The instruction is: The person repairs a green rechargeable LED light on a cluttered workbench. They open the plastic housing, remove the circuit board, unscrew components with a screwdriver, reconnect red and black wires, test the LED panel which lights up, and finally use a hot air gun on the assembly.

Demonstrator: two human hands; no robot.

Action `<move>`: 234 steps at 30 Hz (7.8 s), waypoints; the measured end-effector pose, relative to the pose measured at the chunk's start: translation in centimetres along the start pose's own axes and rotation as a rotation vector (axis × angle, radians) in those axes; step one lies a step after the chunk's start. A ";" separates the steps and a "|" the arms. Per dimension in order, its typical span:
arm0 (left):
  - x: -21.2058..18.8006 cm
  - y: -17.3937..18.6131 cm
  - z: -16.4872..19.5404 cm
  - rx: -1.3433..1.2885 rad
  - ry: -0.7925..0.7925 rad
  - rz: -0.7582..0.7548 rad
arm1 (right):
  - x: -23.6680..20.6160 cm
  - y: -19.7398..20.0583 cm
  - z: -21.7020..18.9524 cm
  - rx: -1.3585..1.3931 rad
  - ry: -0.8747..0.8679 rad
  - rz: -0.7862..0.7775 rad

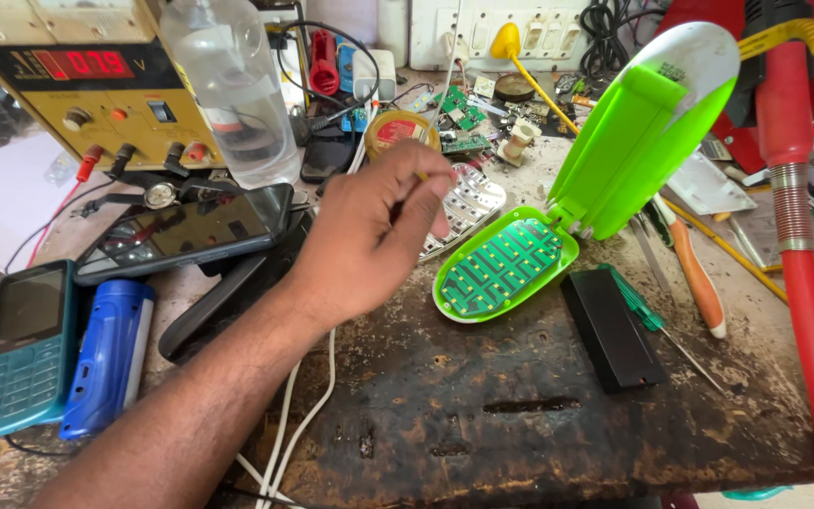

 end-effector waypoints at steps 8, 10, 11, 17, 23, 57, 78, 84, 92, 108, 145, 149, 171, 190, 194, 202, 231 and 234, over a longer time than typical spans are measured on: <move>1.3 -2.4 -0.7 0.117 -0.201 -0.064 | 1.2 5.3 3.6 -0.210 -0.127 0.163; 2.1 -3.3 -1.0 0.142 -0.183 -0.085 | 2.6 5.9 4.1 -0.165 -0.026 0.348; 2.7 -3.8 -1.1 0.172 -0.143 -0.088 | 3.6 5.9 4.2 -0.123 0.028 0.425; 3.5 -5.0 -1.4 0.095 0.012 -0.095 | 11.4 3.3 3.7 0.379 0.017 0.462; 2.3 -5.0 -1.3 0.090 0.013 -0.057 | 12.5 2.0 3.7 0.576 -0.014 0.403; 1.6 -6.5 2.6 -0.716 0.210 -0.013 | 9.3 1.2 3.9 1.092 0.171 0.157; 1.8 -3.8 -0.2 0.248 -0.096 -0.131 | 9.7 2.3 5.8 0.192 0.139 0.297; 2.7 -5.2 -0.4 0.452 -0.091 -0.174 | 10.4 1.9 6.6 0.197 0.201 0.090; 2.8 -6.5 -1.0 0.439 -0.091 -0.154 | 10.0 2.1 7.5 0.282 0.103 0.056; 2.8 -6.9 -0.9 0.468 -0.032 -0.177 | 10.8 2.7 5.8 0.313 0.077 -0.053; 1.9 -7.2 0.5 0.539 -0.022 -0.293 | 11.5 1.3 5.1 0.232 0.058 0.104; 1.7 -7.2 0.3 0.538 -0.059 -0.294 | 11.4 0.9 5.1 0.159 0.131 0.114; 2.5 -6.5 -1.3 0.436 -0.107 -0.259 | 11.7 1.3 4.5 0.177 0.063 0.028; 2.4 -6.5 -0.7 0.454 -0.036 -0.322 | 11.8 1.5 4.5 0.191 0.123 0.105; 2.3 -6.5 -0.6 0.454 -0.048 -0.314 | 11.8 1.5 4.4 0.194 0.139 0.111; 2.4 -6.5 -0.5 0.473 -0.050 -0.327 | 11.9 1.5 4.2 0.176 0.068 0.069; 2.3 -6.5 -0.4 0.496 -0.059 -0.337 | 11.9 1.4 3.7 0.103 0.069 0.022; 2.4 -6.5 -0.3 0.509 -0.053 -0.357 | 12.0 1.5 3.6 0.148 0.082 0.045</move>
Point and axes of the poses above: each hand's wrist, its own x-axis towards the middle knuckle, its own y-axis out of the back of the hand, z = x × y, the point moved 1 cm from there along x, towards the middle knuckle, and after that the axes turned 1 degree about x, right-handed, at the moved point
